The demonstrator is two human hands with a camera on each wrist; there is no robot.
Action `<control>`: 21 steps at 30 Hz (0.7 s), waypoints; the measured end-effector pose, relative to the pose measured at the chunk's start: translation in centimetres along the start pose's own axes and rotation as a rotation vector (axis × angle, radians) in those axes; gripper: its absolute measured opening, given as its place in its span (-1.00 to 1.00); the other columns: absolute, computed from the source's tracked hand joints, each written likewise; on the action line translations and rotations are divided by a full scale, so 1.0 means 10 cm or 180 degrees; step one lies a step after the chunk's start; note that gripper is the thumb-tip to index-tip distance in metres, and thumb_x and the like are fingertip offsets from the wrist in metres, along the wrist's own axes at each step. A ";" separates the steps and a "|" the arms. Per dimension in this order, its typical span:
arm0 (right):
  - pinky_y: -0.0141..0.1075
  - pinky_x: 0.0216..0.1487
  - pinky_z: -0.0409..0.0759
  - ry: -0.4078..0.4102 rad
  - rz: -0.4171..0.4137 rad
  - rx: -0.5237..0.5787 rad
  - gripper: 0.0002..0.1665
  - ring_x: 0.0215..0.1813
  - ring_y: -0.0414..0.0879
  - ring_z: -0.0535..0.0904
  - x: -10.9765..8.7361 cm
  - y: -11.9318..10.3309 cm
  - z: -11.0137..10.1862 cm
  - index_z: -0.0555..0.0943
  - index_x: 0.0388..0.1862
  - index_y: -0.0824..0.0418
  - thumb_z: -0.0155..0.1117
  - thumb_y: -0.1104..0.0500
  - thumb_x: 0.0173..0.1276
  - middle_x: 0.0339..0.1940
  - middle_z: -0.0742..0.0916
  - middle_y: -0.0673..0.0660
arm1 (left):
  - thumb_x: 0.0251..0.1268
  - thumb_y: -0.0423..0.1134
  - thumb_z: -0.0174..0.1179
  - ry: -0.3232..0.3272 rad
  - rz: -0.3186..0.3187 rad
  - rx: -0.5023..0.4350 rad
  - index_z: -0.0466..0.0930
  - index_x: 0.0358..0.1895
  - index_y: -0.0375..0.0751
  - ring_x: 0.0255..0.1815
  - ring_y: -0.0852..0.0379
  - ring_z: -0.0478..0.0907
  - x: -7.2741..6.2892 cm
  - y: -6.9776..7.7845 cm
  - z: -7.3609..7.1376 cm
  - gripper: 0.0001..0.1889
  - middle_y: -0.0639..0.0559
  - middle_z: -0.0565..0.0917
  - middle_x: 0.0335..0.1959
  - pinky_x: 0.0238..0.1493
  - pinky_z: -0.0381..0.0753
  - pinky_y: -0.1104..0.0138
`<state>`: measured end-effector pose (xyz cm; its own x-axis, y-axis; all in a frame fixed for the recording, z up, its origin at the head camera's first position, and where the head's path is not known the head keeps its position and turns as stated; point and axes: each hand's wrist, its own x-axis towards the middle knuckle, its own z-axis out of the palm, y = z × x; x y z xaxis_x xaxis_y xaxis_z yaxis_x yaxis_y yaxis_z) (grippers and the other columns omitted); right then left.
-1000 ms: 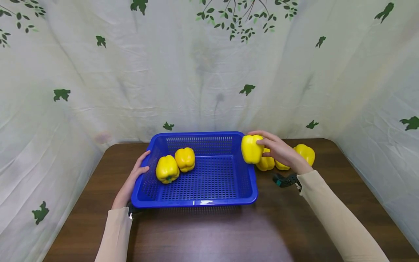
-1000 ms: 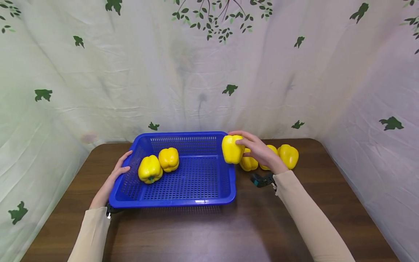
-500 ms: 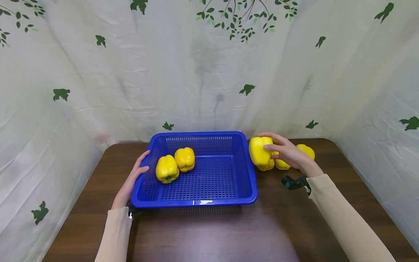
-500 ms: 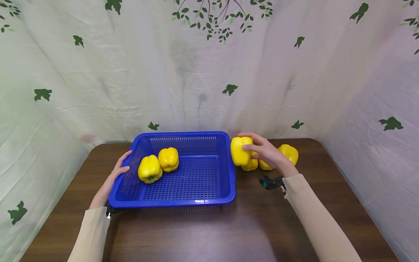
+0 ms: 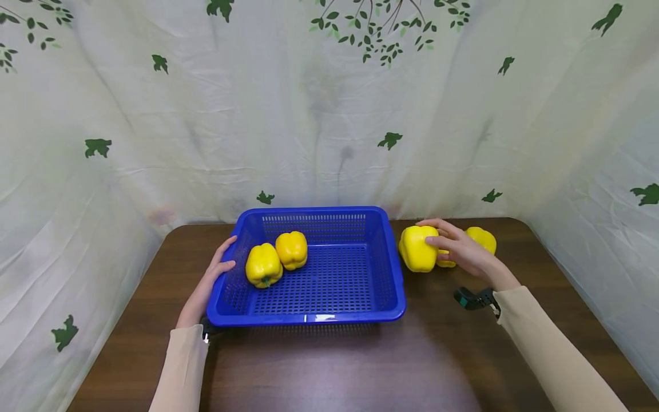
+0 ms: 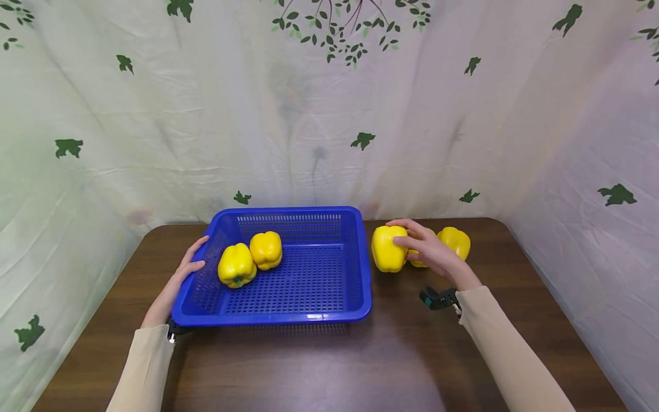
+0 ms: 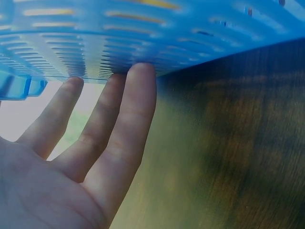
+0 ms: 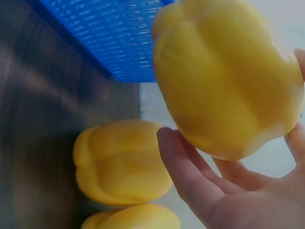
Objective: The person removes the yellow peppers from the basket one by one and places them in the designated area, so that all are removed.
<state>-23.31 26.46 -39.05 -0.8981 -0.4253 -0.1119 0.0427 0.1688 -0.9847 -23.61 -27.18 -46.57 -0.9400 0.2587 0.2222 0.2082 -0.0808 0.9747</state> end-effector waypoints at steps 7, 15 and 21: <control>0.01 0.09 0.43 -0.0080 -0.0085 -0.0047 -0.52 0.09 0.03 0.45 -0.09 0.13 -0.01 0.26 0.35 0.15 0.00 0.16 0.50 0.29 0.33 0.29 | 0.40 -0.41 -0.28 0.0029 -0.0169 0.0010 0.19 0.42 0.25 0.15 0.32 0.28 -0.03 0.02 0.02 -0.40 0.12 0.14 0.26 0.08 0.29 0.51; -0.11 0.11 0.43 -0.0040 0.0078 -0.0137 -0.47 0.14 0.02 0.41 -0.21 0.30 -0.02 0.22 0.38 0.17 0.03 0.12 0.50 0.40 0.18 0.27 | 0.42 -0.39 -0.30 0.0030 -0.0228 -0.0007 0.16 0.45 0.24 0.16 0.29 0.26 -0.04 0.02 0.02 -0.40 0.07 0.11 0.28 0.09 0.29 0.50; -0.10 0.13 0.41 -0.0112 0.0150 -0.0058 -0.47 0.14 0.03 0.40 -0.30 0.41 -0.04 0.20 0.39 0.21 -0.01 0.14 0.51 0.37 0.18 0.30 | 0.41 -0.39 -0.30 0.0045 -0.0238 -0.0025 0.16 0.44 0.25 0.16 0.29 0.26 -0.04 0.02 0.03 -0.40 0.06 0.10 0.29 0.09 0.29 0.49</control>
<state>-20.63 28.74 -42.71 -0.8794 -0.4473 -0.1631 0.0764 0.2055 -0.9757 -23.14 -27.04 -46.42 -0.9566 0.2508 0.1484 0.1352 -0.0692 0.9884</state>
